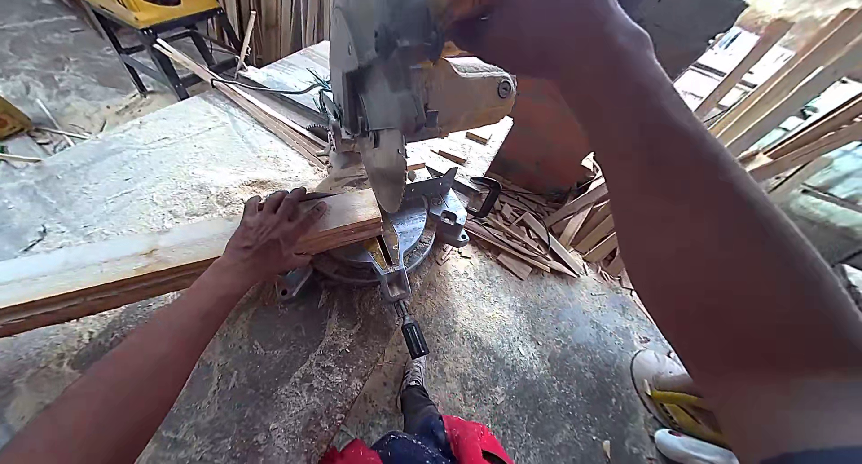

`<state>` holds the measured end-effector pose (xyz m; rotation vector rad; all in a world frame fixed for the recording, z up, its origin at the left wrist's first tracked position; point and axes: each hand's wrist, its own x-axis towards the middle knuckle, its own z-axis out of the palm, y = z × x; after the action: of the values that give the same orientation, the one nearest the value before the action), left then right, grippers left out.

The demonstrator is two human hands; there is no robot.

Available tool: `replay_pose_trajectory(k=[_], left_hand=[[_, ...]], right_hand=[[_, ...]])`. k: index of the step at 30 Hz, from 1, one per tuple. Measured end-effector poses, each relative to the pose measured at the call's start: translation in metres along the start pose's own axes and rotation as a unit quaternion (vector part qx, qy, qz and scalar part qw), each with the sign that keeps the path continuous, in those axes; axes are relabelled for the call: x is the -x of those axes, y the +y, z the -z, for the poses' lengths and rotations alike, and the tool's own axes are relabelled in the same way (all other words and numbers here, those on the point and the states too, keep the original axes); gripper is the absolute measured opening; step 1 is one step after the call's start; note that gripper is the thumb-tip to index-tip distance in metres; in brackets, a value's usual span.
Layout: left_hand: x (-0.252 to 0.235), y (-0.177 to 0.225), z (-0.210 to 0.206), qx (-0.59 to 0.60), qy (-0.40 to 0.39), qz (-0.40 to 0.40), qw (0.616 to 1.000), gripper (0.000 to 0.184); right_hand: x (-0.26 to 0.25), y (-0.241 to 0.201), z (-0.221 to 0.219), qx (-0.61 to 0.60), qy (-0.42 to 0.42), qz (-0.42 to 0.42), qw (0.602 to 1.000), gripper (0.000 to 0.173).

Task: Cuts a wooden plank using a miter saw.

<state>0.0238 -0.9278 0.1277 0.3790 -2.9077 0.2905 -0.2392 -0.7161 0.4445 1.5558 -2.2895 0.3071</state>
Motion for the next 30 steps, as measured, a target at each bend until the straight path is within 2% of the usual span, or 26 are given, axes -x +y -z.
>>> replay_pose_trajectory(k=[2,5,8,10,13,18,20,23,27,30], left_hand=[[0.002,-0.001,-0.001,0.007,0.002,0.000,1.000,0.108],[0.002,-0.002,-0.001,0.009,0.000,-0.002,1.000,0.108],[0.001,0.000,0.000,0.007,0.004,-0.006,1.000,0.107],[0.001,0.000,0.000,0.010,0.006,-0.006,1.000,0.108],[0.000,-0.002,0.001,0.013,0.002,-0.009,1.000,0.109],[0.000,-0.003,0.000,0.023,-0.004,-0.010,1.000,0.106],[-0.001,-0.004,-0.001,0.019,-0.002,-0.012,1.000,0.105],[-0.001,-0.005,-0.002,0.006,-0.010,-0.008,1.000,0.107],[-0.002,-0.003,-0.002,0.009,-0.009,0.006,1.000,0.112],[-0.002,-0.003,-0.004,0.009,-0.013,0.010,1.000,0.108]], right_hand=[[0.009,-0.003,-0.001,0.002,0.000,0.004,1.000,0.036],[0.017,0.006,-0.013,0.010,0.038,0.080,0.996,0.034],[0.030,0.007,-0.016,0.024,0.041,0.098,0.994,0.035],[0.033,0.005,-0.010,0.032,0.006,0.097,0.995,0.034],[0.021,-0.001,0.005,0.033,-0.107,0.095,0.989,0.032],[0.001,-0.023,0.002,-0.071,-0.220,0.024,0.973,0.032],[0.000,-0.020,-0.001,-0.042,-0.194,0.053,0.979,0.024],[0.005,-0.015,0.000,0.010,-0.129,0.105,0.986,0.034],[0.007,-0.013,-0.002,0.026,-0.111,0.133,0.984,0.038],[0.012,-0.012,-0.008,0.016,-0.112,0.138,0.984,0.035]])
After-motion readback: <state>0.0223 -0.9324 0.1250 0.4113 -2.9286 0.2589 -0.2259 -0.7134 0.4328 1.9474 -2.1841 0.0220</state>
